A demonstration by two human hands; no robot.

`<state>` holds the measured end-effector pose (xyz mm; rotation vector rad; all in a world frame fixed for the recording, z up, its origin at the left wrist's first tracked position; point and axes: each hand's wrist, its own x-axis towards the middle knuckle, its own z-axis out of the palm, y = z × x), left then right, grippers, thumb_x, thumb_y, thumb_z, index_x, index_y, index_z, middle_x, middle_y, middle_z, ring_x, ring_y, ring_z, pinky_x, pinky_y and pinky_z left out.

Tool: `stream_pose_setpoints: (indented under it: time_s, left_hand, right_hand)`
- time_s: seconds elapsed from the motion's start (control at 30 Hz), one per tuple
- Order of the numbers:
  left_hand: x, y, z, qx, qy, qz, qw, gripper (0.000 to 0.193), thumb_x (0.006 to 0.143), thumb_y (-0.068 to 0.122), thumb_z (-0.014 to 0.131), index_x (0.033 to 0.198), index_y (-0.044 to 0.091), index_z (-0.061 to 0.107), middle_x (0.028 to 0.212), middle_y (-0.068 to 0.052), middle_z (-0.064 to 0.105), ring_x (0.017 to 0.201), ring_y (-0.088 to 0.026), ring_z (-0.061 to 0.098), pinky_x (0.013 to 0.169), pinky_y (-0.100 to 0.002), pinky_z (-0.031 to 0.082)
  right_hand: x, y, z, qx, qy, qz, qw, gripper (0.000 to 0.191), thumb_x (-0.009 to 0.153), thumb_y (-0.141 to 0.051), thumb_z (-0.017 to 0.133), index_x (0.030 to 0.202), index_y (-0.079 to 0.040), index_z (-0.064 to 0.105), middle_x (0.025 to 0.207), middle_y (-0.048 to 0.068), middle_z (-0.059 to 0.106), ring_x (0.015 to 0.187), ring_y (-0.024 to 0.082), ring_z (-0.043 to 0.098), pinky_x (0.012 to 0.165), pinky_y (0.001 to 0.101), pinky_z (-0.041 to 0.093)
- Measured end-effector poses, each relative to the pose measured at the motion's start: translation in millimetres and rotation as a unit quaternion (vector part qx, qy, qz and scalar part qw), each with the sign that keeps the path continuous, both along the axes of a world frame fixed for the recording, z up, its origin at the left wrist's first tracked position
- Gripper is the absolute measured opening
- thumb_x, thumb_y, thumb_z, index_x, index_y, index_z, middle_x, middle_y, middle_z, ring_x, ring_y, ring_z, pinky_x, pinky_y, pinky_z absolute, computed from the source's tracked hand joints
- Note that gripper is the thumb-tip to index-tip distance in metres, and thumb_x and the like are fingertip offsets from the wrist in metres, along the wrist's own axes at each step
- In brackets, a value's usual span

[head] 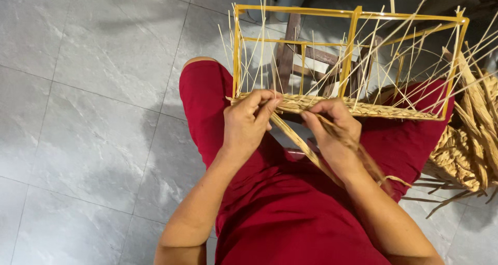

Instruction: The person sits with a bamboo-framed basket on their lap and weaves dried palm strips around the frame, threading and pulling each strip to build up the woven side wall, occasionally reaching to a pile of strips beside them for new material.

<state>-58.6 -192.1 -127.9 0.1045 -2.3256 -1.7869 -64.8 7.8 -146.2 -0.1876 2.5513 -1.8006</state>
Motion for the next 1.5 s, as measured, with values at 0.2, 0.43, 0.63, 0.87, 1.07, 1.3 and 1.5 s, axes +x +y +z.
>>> stream_pose_setpoints:
  time_s: [0.2, 0.43, 0.63, 0.87, 1.07, 1.3, 1.5]
  left_hand:
    - [-7.3, -2.6, 0.8, 0.062, -0.092, -0.013, 0.994, 0.009, 0.097, 0.013, 0.073, 0.101, 0.005, 0.070, 0.082, -0.001, 0.078, 0.049, -0.002, 0.060, 0.044, -0.021, 0.049]
    - [-6.6, -3.8, 3.3, 0.053, -0.063, -0.037, 0.996, 0.012, 0.099, 0.012, 0.071, 0.102, 0.004, 0.063, 0.081, -0.002, 0.076, 0.052, -0.004, 0.063, 0.044, -0.022, 0.050]
    - [-11.0, -13.2, 11.4, 0.017, -0.107, -0.084, 0.991, 0.017, 0.101, 0.015, 0.066, 0.108, 0.004, 0.055, 0.079, -0.003, 0.077, 0.052, -0.009, 0.070, 0.046, -0.024, 0.053]
    - [-30.5, -34.8, 27.8, 0.063, -0.217, -0.226, 0.948, 0.030, 0.097, 0.016, 0.064, 0.125, 0.008, 0.060, 0.103, -0.008, 0.080, 0.057, -0.010, 0.071, 0.050, -0.024, 0.055]
    - [-33.9, -17.0, 18.9, -0.124, -0.099, -0.207, 0.965, 0.018, 0.088, 0.017, 0.072, 0.101, 0.004, 0.072, 0.104, -0.010, 0.077, 0.060, -0.025, 0.072, 0.058, -0.037, 0.058]
    - [-14.0, -3.6, -8.9, -0.225, -0.059, -0.103, 0.967, 0.017, 0.100, 0.019, 0.065, 0.108, 0.006, 0.060, 0.082, -0.011, 0.073, 0.079, -0.035, 0.072, 0.069, -0.049, 0.055]
    - [-8.5, -22.2, -12.9, -0.139, 0.045, -0.126, 0.981, 0.014, 0.101, 0.011, 0.062, 0.114, 0.007, 0.059, 0.094, -0.011, 0.076, 0.084, -0.031, 0.075, 0.071, -0.041, 0.058]
  right_hand:
    - [21.3, 23.1, 3.6, -0.200, -0.309, 0.027, 0.929, 0.028, 0.101, -0.012, 0.063, 0.117, 0.010, 0.063, 0.101, 0.017, 0.076, 0.090, 0.023, 0.076, 0.085, 0.0352, 0.062]
    - [15.4, 2.1, 14.5, -0.254, -0.362, 0.211, 0.872, 0.068, 0.098, -0.017, 0.062, 0.159, -0.003, 0.036, 0.128, 0.010, 0.069, 0.101, 0.017, 0.069, 0.086, 0.0311, 0.056]
    - [-8.0, -5.4, 44.1, 0.134, -0.253, 0.233, 0.929, 0.060, 0.094, -0.016, 0.065, 0.152, -0.017, 0.050, 0.099, 0.008, 0.080, 0.064, 0.016, 0.070, 0.064, 0.0291, 0.061]
    - [-38.8, 13.0, 99.7, 0.302, 0.083, 0.230, 0.921, 0.019, 0.092, -0.012, 0.073, 0.110, -0.009, 0.078, 0.102, 0.011, 0.078, 0.075, 0.023, 0.075, 0.060, 0.0327, 0.059]
    - [-39.4, -5.6, 123.2, 0.361, 0.253, 0.151, 0.885, 0.016, 0.088, -0.008, 0.076, 0.104, -0.005, 0.076, 0.099, 0.012, 0.074, 0.091, 0.033, 0.068, 0.076, 0.0441, 0.053]
    - [-16.7, -10.2, 89.5, 0.317, 0.124, 0.159, 0.927, 0.019, 0.097, -0.008, 0.070, 0.115, -0.006, 0.073, 0.097, 0.014, 0.072, 0.085, 0.033, 0.069, 0.075, 0.0437, 0.055]
    - [-35.0, -12.4, 44.9, 0.222, 0.030, 0.150, 0.963, 0.028, 0.098, -0.011, 0.069, 0.123, -0.002, 0.067, 0.094, 0.015, 0.073, 0.082, 0.029, 0.073, 0.068, 0.0392, 0.056]
